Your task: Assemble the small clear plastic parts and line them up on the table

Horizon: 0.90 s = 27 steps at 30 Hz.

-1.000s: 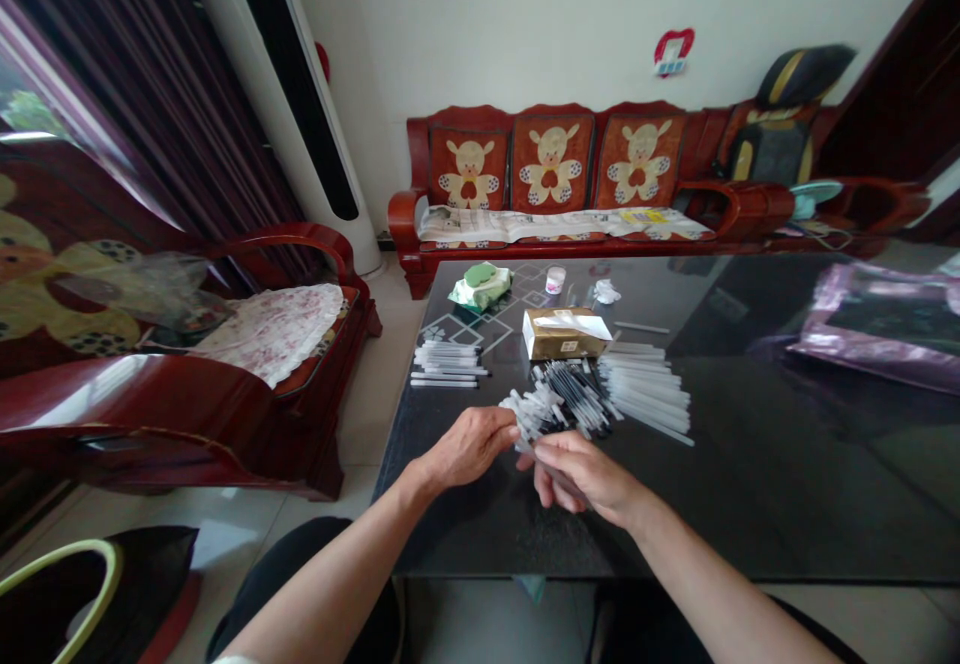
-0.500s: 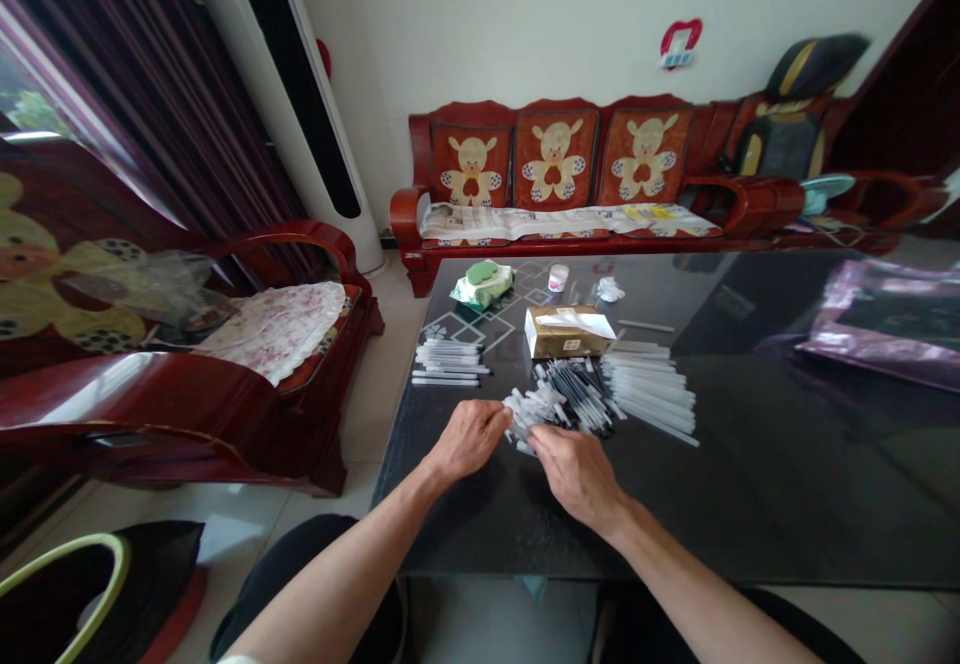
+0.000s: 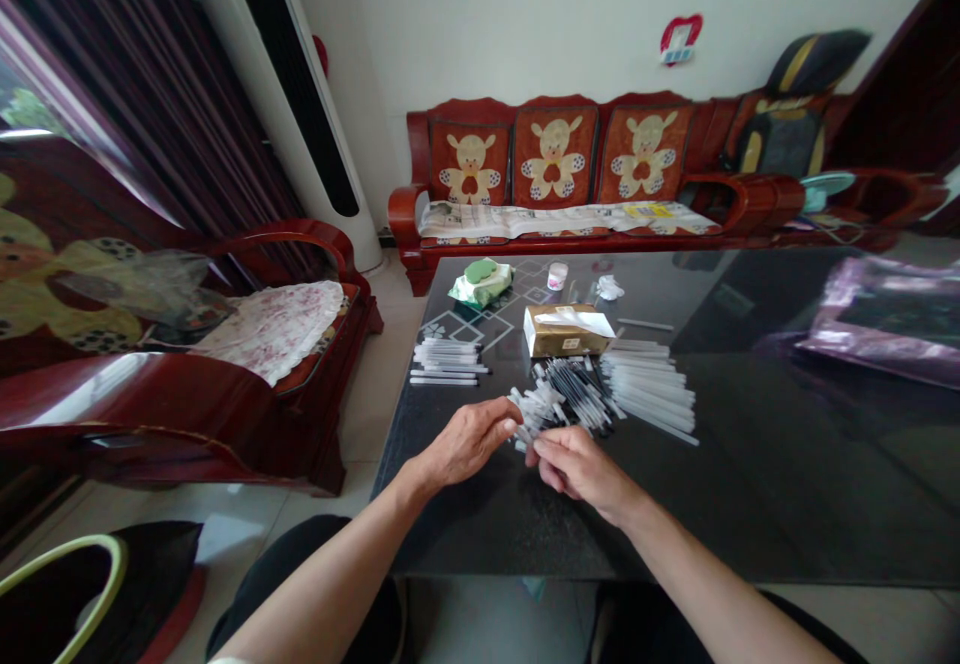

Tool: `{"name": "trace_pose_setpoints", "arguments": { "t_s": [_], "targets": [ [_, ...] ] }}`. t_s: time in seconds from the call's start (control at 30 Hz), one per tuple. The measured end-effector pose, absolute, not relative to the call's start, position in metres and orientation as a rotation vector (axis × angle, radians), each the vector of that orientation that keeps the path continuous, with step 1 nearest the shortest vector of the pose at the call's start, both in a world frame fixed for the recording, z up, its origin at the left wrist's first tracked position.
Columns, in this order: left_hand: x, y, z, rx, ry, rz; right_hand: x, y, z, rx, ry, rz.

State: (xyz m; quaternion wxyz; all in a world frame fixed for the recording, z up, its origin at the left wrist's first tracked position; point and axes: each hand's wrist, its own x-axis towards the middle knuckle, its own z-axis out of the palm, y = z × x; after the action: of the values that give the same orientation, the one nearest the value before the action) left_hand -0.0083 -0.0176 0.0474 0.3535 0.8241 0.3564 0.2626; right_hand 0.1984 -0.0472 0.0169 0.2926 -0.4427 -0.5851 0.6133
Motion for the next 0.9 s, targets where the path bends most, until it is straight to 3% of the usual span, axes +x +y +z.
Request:
{"name": "trace_pose_setpoints", "arguments": {
  "t_s": [0.1, 0.17, 0.27, 0.43, 0.57, 0.7, 0.9],
  "targets": [
    [-0.009, -0.017, 0.051, 2.196, 0.848, 0.654, 0.199, -0.048, 0.017, -1.105, -1.347, 1.951],
    [-0.008, -0.017, 0.051, 2.237, 0.858, 0.651, 0.198, -0.049, 0.018, -1.083, -1.337, 1.975],
    [-0.005, -0.018, 0.048, 2.260, 0.943, 0.662, 0.195, -0.048, 0.019, -1.125, -1.543, 1.696],
    [-0.005, -0.013, 0.041, 2.125, 1.115, 0.653, 0.194, -0.048, 0.022, -1.238, -2.037, 0.840],
    [-0.030, 0.009, 0.035, 1.617, 1.396, 0.943, 0.212, -0.048, 0.021, -1.372, -2.226, 0.303],
    [-0.044, 0.019, 0.028, 1.435, 1.361, 1.020, 0.233, -0.043, 0.016, -1.469, -2.120, 0.180],
    [-0.013, 0.010, 0.010, 1.497, 1.123, 0.900, 0.235, -0.035, 0.015, -1.476, -2.041, 0.318]
  ]
}}
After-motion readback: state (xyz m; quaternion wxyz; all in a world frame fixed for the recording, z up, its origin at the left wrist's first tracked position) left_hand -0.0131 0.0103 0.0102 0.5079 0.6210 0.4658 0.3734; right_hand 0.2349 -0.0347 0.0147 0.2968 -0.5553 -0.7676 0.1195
